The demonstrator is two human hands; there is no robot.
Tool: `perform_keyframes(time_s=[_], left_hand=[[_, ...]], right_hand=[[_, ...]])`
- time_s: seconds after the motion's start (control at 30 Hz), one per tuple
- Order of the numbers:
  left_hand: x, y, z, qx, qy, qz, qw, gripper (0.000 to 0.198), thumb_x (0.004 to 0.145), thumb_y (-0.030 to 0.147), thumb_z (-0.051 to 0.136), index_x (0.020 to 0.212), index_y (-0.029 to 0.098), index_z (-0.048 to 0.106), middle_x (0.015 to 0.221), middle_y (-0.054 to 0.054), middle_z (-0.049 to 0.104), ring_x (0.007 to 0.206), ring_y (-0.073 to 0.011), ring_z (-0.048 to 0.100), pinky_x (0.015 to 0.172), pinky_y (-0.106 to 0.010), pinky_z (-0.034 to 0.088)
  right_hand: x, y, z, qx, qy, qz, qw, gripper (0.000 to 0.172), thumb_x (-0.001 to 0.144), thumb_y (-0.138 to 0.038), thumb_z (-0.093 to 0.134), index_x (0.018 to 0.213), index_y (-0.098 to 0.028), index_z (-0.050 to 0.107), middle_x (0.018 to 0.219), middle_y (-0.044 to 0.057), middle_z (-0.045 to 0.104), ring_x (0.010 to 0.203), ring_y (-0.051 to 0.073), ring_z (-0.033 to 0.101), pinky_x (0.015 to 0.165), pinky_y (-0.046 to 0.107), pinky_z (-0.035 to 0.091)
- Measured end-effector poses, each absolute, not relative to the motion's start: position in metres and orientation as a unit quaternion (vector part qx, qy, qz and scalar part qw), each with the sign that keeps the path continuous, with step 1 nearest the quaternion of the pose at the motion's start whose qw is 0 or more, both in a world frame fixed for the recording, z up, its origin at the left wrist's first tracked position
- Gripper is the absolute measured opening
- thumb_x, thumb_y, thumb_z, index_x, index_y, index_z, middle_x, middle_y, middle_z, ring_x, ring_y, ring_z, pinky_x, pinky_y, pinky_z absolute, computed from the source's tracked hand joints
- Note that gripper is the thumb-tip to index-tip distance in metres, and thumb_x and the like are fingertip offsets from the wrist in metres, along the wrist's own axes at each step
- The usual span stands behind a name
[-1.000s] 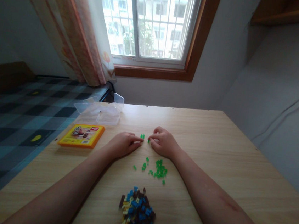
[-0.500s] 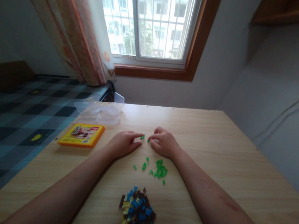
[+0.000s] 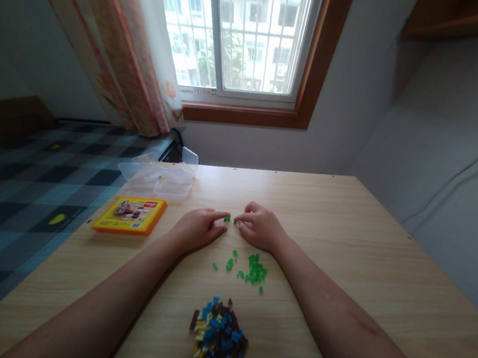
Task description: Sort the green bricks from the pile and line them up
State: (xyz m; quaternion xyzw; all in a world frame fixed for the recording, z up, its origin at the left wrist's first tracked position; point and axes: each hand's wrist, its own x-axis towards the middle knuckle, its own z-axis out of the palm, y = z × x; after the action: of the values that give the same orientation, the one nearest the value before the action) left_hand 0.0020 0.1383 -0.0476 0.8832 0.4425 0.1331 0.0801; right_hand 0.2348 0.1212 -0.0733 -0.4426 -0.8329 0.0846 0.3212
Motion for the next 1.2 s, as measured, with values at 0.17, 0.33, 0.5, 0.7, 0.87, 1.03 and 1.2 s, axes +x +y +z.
perform_keyframes(time_s=[0.17, 0.33, 0.5, 0.7, 0.87, 1.03, 1.2], left_hand=[[0.002, 0.138, -0.047, 0.884, 0.441, 0.133, 0.085, 0.039, 0.091, 0.041, 0.06, 0.127, 0.028, 0.07, 0.098, -0.007, 0.073, 0.084, -0.0225, 0.068, 0.078, -0.032, 0.05], [0.002, 0.139, -0.047, 0.872, 0.445, 0.17, 0.114, 0.039, 0.089, 0.04, 0.062, 0.125, 0.024, 0.07, 0.091, -0.006, 0.072, 0.079, -0.0202, 0.066, 0.075, -0.03, 0.048], [0.001, 0.146, -0.049, 0.786, 0.519, 0.286, 0.177, 0.025, 0.095, 0.034, 0.05, 0.101, 0.018, 0.068, 0.063, 0.001, 0.06, 0.06, -0.0162, 0.057, 0.06, -0.028, 0.04], [0.001, 0.148, -0.05, 0.765, 0.531, 0.31, 0.192, 0.019, 0.093, 0.034, 0.051, 0.088, 0.02, 0.062, 0.065, 0.001, 0.06, 0.061, -0.0158, 0.056, 0.06, -0.027, 0.037], [0.002, 0.146, -0.049, 0.765, 0.529, 0.311, 0.196, 0.016, 0.092, 0.033, 0.053, 0.087, 0.02, 0.061, 0.066, 0.001, 0.061, 0.062, -0.0159, 0.056, 0.061, -0.028, 0.038], [0.002, 0.147, -0.049, 0.763, 0.53, 0.308, 0.202, 0.014, 0.092, 0.032, 0.054, 0.086, 0.02, 0.06, 0.067, 0.001, 0.061, 0.061, -0.0158, 0.056, 0.061, -0.027, 0.037], [0.002, 0.147, -0.049, 0.761, 0.53, 0.312, 0.206, 0.014, 0.091, 0.032, 0.054, 0.085, 0.02, 0.059, 0.065, 0.002, 0.059, 0.061, -0.0161, 0.055, 0.06, -0.027, 0.036]], right_hand=[[0.234, 0.12, -0.073, -0.442, -0.832, 0.078, 0.326, 0.022, 0.086, -0.02, 0.062, 0.097, -0.024, 0.081, 0.094, 0.005, 0.064, 0.076, 0.013, 0.058, 0.073, 0.027, 0.047], [0.233, 0.121, -0.073, -0.451, -0.834, 0.073, 0.309, 0.022, 0.087, -0.021, 0.063, 0.099, -0.025, 0.081, 0.096, 0.004, 0.063, 0.069, 0.011, 0.055, 0.071, 0.026, 0.046], [0.232, 0.122, -0.074, -0.457, -0.836, 0.071, 0.297, 0.023, 0.089, -0.022, 0.063, 0.102, -0.026, 0.08, 0.098, 0.004, 0.064, 0.065, 0.009, 0.053, 0.07, 0.026, 0.045], [0.233, 0.123, -0.074, -0.46, -0.834, 0.079, 0.293, 0.026, 0.09, -0.024, 0.061, 0.107, -0.026, 0.08, 0.101, 0.004, 0.064, 0.064, 0.008, 0.053, 0.068, 0.025, 0.044], [0.233, 0.123, -0.073, -0.461, -0.838, 0.076, 0.282, 0.025, 0.09, -0.024, 0.061, 0.107, -0.027, 0.08, 0.101, 0.004, 0.064, 0.063, 0.007, 0.052, 0.068, 0.025, 0.043], [0.232, 0.122, -0.073, -0.462, -0.836, 0.074, 0.287, 0.025, 0.09, -0.024, 0.062, 0.108, -0.027, 0.08, 0.1, 0.004, 0.064, 0.064, 0.008, 0.052, 0.068, 0.024, 0.043], [0.232, 0.122, -0.072, -0.462, -0.837, 0.077, 0.283, 0.026, 0.09, -0.023, 0.062, 0.109, -0.027, 0.079, 0.101, 0.004, 0.064, 0.064, 0.007, 0.052, 0.068, 0.024, 0.042]])
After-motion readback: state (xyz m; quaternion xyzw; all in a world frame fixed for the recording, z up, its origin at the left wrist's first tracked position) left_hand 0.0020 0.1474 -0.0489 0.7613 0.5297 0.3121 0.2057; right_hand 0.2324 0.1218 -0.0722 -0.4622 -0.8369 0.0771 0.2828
